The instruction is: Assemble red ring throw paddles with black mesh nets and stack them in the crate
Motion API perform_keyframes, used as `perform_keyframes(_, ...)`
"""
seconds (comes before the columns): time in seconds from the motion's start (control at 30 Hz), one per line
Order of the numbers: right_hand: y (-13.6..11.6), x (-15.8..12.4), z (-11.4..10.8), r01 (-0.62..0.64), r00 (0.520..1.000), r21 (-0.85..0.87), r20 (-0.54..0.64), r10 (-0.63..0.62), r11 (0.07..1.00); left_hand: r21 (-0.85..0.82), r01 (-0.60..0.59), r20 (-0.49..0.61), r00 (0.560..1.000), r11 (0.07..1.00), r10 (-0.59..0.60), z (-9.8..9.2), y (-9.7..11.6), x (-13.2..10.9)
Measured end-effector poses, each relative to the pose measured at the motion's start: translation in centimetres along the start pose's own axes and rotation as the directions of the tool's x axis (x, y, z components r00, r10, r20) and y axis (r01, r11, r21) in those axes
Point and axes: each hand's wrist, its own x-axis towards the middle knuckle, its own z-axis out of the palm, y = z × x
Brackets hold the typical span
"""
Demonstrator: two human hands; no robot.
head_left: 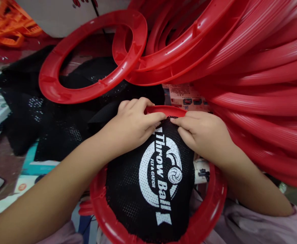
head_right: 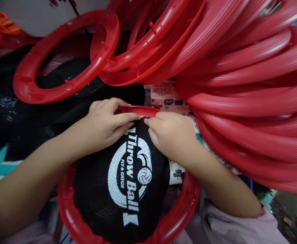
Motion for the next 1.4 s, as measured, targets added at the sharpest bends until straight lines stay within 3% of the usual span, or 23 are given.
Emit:
perform_keyframes(0.33, -0.3, 0.4, 0.2, 0.015, 1.000, -0.078, -0.004, -0.016, 0.997, 0.093, 0.007, -0.048, 0.999, 0.996, -0.002, 0.4, 0.4, 0.0)
perform_keyframes(0.57, -0.2, 0.7, 0.3, -0.041, 0.991, -0.102, 0.126, 0.054, 0.994, 0.108, -0.010, -0.002, 1.000, 0.994, 0.010, 0.6, 0.0, 0.1)
perform_keyframes(0.7, -0.7, 0.2, -0.7, -0.021, 0.981, 0.001, 0.195, 0.021, 1.000, 0.120, 0.010, 0.010, 1.000, 0.993, -0.012, -0.2, 0.1, 0.2)
perform_keyframes(0.77, -1.3, 0.0, -1.5, -0.011, 0.956, 0.068, 0.295, -0.010, 0.998, 0.125, 0.014, 0.019, 1.000, 0.992, -0.016, -0.6, 0.2, 0.3)
perform_keyframes(0.9, -2.5, -0.1, -2.8, -0.067, 0.850, 0.049, 0.525, 0.032, 0.997, 0.225, 0.078, -0.025, 0.997, 0.971, -0.075, -1.1, 0.5, 0.3)
perform_keyframes(1.0, -2.7, 0.0, -3.1, -0.086, 0.812, -0.024, 0.578, 0.084, 0.996, 0.358, 0.145, -0.065, 0.989, 0.922, -0.130, -1.7, 1.0, 0.0)
perform_keyframes(1.23, -1.2, -0.2, -1.2, -0.019, 0.897, 0.055, 0.443, -0.007, 0.998, 0.428, 0.097, 0.133, 0.977, 0.898, -0.169, -4.2, 1.8, -1.4)
perform_keyframes(1.3, -1.0, -0.2, -1.1, 0.008, 0.912, 0.140, 0.406, -0.065, 0.990, 0.357, 0.040, 0.124, 0.988, 0.933, -0.090, -4.4, 1.4, -0.9)
perform_keyframes(1.4, -0.8, -0.2, -1.3, 0.016, 0.960, 0.257, 0.267, -0.087, 0.966, 0.048, -0.137, 0.049, 0.990, 0.989, 0.135, -3.9, 0.0, 0.8)
